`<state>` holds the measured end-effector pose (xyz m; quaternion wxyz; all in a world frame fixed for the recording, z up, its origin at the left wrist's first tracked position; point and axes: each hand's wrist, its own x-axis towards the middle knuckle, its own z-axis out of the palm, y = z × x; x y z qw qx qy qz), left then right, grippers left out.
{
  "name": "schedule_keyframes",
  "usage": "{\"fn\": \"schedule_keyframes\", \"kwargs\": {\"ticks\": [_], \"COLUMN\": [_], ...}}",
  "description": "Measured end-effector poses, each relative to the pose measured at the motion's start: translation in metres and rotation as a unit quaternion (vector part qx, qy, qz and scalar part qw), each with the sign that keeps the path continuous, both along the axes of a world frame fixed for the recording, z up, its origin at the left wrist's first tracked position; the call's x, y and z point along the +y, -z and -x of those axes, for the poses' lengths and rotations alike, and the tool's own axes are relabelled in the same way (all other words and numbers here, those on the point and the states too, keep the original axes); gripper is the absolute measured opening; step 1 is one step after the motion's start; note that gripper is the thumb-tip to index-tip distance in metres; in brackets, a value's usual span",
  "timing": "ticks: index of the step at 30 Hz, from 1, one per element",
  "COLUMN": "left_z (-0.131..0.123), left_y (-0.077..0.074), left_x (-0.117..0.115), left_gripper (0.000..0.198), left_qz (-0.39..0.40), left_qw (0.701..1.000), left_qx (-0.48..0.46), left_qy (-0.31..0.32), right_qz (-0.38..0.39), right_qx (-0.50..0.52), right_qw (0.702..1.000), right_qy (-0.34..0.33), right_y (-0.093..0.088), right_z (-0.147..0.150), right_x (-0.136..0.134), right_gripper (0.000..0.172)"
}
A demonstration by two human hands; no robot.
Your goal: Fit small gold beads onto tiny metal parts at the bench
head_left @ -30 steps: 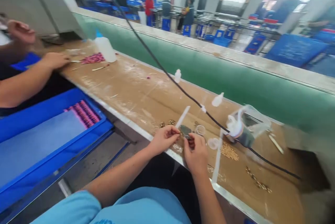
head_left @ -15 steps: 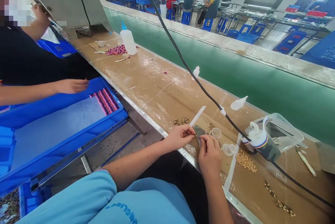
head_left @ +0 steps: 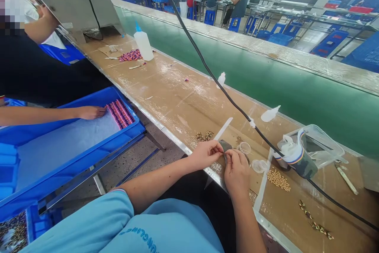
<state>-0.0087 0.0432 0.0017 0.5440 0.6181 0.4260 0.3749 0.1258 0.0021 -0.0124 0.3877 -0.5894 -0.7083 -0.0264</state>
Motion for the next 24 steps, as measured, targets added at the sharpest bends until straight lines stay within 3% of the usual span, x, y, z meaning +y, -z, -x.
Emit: {"fn": "schedule_keyframes", "kwargs": {"ticks": [7,14,24], "left_z": [0.0017,0.001,0.0044], "left_y": [0.002,0.0044,-0.0042], "left_x": [-0.0038,-0.0049,-0.0075], "left_gripper": [0.007,0.007,0.013], "left_qz": [-0.058,-0.056,-0.107], "left_qw": [0.998,0.998,0.99], "left_qx": [0.028,0.025,0.093], "left_qy": [0.001,-0.008,0.004], "right_qz": [0.007,0.013,0.023], "right_qx": [-0.003,-0.003,0.016], "right_qw": [1.0,1.0,1.0], "right_qy": [0.002,0.003,-0.003], "right_y": [0.001,0.0031,0.0014], "right_z": [-0.0001,-0.0012,0.0008], "right_x": [-0.0004,-0.0003,-0.0011], "right_gripper": [0.027,0.027,0.025]}}
